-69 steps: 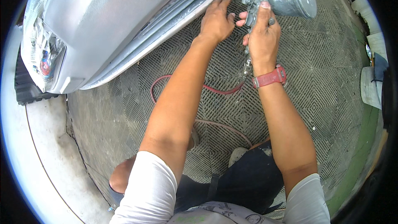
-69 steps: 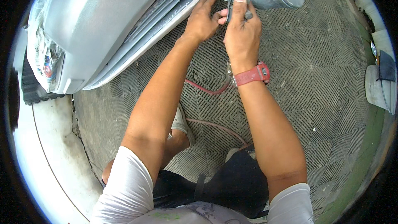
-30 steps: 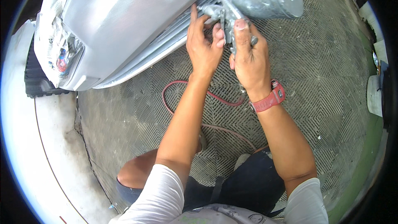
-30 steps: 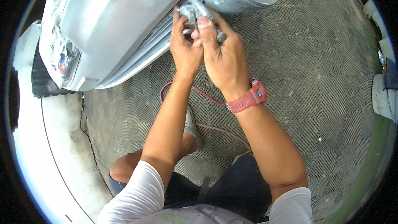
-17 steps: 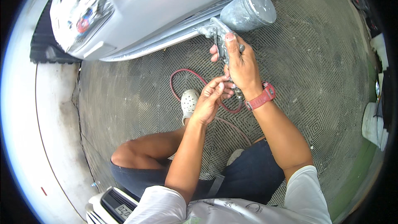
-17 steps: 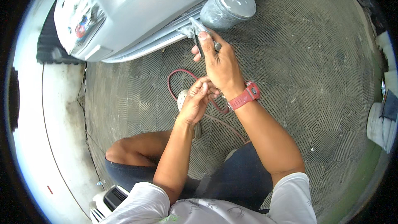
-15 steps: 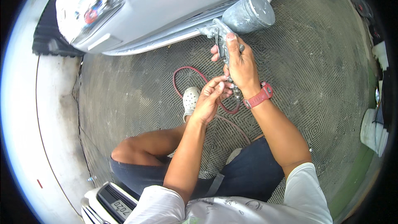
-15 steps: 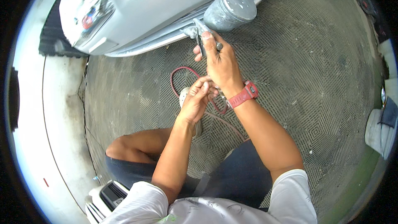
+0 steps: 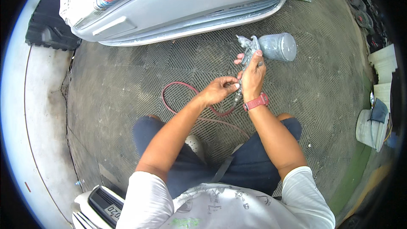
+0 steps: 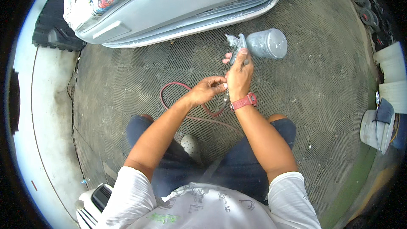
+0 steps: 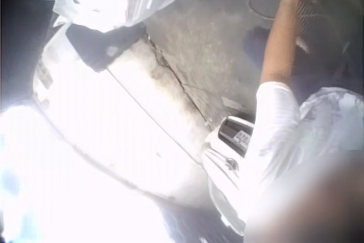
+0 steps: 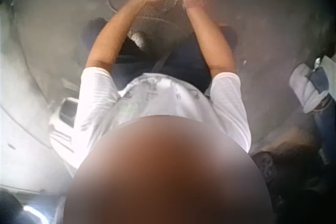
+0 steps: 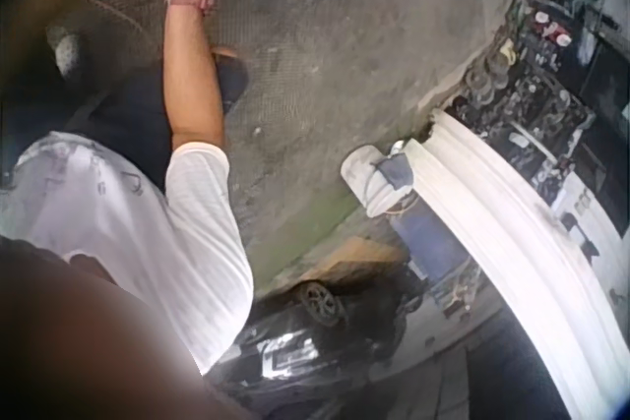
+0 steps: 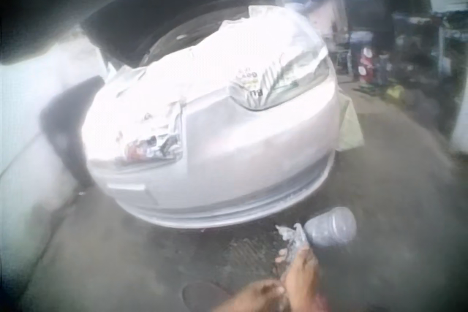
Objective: The person uses a spray gun to apply paint to the front bumper of a car. They move the spray gun back and forth across the surface, covering the grille and lower sections while kneeling on the floor.
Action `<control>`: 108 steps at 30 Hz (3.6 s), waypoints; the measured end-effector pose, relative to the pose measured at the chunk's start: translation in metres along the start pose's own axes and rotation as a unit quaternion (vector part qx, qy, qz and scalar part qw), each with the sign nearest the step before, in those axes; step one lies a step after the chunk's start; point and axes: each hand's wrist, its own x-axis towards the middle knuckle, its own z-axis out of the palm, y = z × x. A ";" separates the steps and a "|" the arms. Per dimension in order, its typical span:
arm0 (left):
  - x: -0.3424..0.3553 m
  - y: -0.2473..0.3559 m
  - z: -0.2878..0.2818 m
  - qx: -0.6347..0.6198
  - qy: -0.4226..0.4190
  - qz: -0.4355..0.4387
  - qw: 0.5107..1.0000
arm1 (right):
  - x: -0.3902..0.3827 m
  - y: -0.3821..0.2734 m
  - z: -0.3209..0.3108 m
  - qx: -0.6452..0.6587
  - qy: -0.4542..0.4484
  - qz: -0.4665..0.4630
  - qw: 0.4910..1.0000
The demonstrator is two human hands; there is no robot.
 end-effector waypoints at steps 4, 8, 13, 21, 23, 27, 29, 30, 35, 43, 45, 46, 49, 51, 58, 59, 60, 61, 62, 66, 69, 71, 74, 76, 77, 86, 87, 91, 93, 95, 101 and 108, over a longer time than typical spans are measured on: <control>-0.004 0.010 -0.025 0.026 -0.063 0.011 0.998 | -0.010 -0.005 0.015 -0.029 -0.029 -0.011 0.999; -0.014 0.018 -0.055 0.020 -0.067 0.038 0.997 | -0.012 -0.011 0.042 0.000 -0.070 0.016 0.997; -0.014 0.030 -0.059 0.177 0.070 0.076 0.979 | 0.014 -0.014 0.049 -0.051 -0.021 -0.065 0.996; -0.060 0.031 -0.051 0.503 0.066 0.057 0.860 | 0.104 -0.055 -0.021 -0.039 0.193 -0.134 0.971; -0.067 0.033 -0.049 0.500 0.060 0.062 0.862 | 0.119 -0.064 -0.040 -0.018 0.218 -0.152 0.964; -0.074 0.037 -0.055 0.481 0.054 0.063 0.873 | 0.128 -0.057 -0.059 -0.047 0.255 -0.154 0.954; -0.075 0.035 -0.058 0.492 0.053 0.042 0.868 | 0.124 -0.050 -0.060 -0.072 0.242 -0.113 0.961; -0.077 0.033 -0.058 0.499 0.064 0.042 0.863 | 0.122 -0.046 -0.059 -0.082 0.212 -0.087 0.970; -0.074 0.029 -0.060 0.505 0.069 0.052 0.859 | 0.094 -0.025 -0.014 -0.077 0.107 -0.020 0.991; -0.073 0.030 -0.070 0.492 0.100 0.028 0.865 | 0.021 0.012 0.074 -0.069 -0.022 0.012 0.997; -0.074 0.029 -0.077 0.479 0.103 0.017 0.872 | 0.007 0.017 0.090 -0.086 -0.047 0.010 0.995; -0.075 0.028 -0.079 0.481 0.113 0.021 0.869 | 0.001 0.019 0.095 -0.088 -0.066 0.017 0.994; -0.077 0.026 -0.088 0.468 0.123 0.030 0.874 | -0.014 0.025 0.111 -0.048 -0.104 0.023 0.993; -0.078 0.025 -0.096 0.435 0.112 0.027 0.893 | -0.019 0.026 0.114 -0.026 -0.137 0.031 0.990; -0.070 0.017 -0.106 0.192 -0.005 0.068 0.979 | -0.030 0.019 0.098 -0.049 -0.134 0.019 0.990; -0.066 0.015 -0.103 0.154 -0.020 0.061 0.986 | -0.031 0.018 0.094 -0.057 -0.116 0.017 0.991; -0.063 0.014 -0.100 0.148 -0.025 0.049 0.988 | -0.032 0.017 0.091 -0.065 -0.100 0.017 0.993; -0.060 0.012 -0.097 0.144 -0.024 0.054 0.988 | -0.033 0.017 0.089 -0.050 -0.088 0.013 0.995; -0.058 0.012 -0.094 0.140 -0.023 0.053 0.988 | -0.033 0.017 0.087 -0.057 -0.081 0.023 0.995; -0.056 0.015 -0.096 0.151 -0.025 0.046 0.987 | -0.033 0.020 0.087 -0.046 -0.079 0.032 0.995; -0.058 0.011 -0.103 0.211 0.018 0.046 0.976 | -0.036 0.024 0.092 -0.048 -0.091 0.021 0.994; -0.056 0.001 -0.110 0.270 0.066 0.049 0.959 | -0.041 0.026 0.094 -0.057 -0.115 0.037 0.991; -0.042 -0.021 -0.136 0.382 0.191 -0.037 0.904 | -0.047 0.025 0.097 -0.096 -0.150 0.021 0.984; -0.027 -0.036 -0.169 0.345 0.249 -0.107 0.899 | -0.053 0.022 0.095 -0.094 -0.159 0.023 0.983; -0.016 -0.036 -0.194 0.291 0.263 -0.143 0.909 | -0.053 0.020 0.095 -0.090 -0.163 0.018 0.982; 0.051 -0.023 -0.249 0.059 0.381 -0.127 0.914 | -0.062 0.011 0.089 -0.093 -0.156 0.024 0.983; 0.060 -0.016 -0.241 0.097 0.382 -0.132 0.910 | -0.062 0.011 0.089 -0.095 -0.154 0.025 0.983; 0.078 -0.014 -0.202 0.032 0.300 -0.076 0.950 | -0.062 0.007 0.088 -0.096 -0.155 0.028 0.983; 0.083 -0.016 -0.207 0.029 0.327 -0.069 0.942 | -0.060 0.006 0.088 -0.095 -0.148 0.030 0.984; 0.075 -0.022 -0.232 -0.020 0.392 -0.064 0.918 | -0.059 0.007 0.090 -0.090 -0.133 0.039 0.986; 0.030 -0.024 -0.206 0.129 0.142 -0.079 0.978 | -0.049 0.011 0.066 -0.078 -0.039 0.021 0.996; -0.025 -0.026 -0.084 -0.021 -0.235 -0.062 0.970 | -0.044 0.022 0.046 -0.053 0.022 0.019 0.998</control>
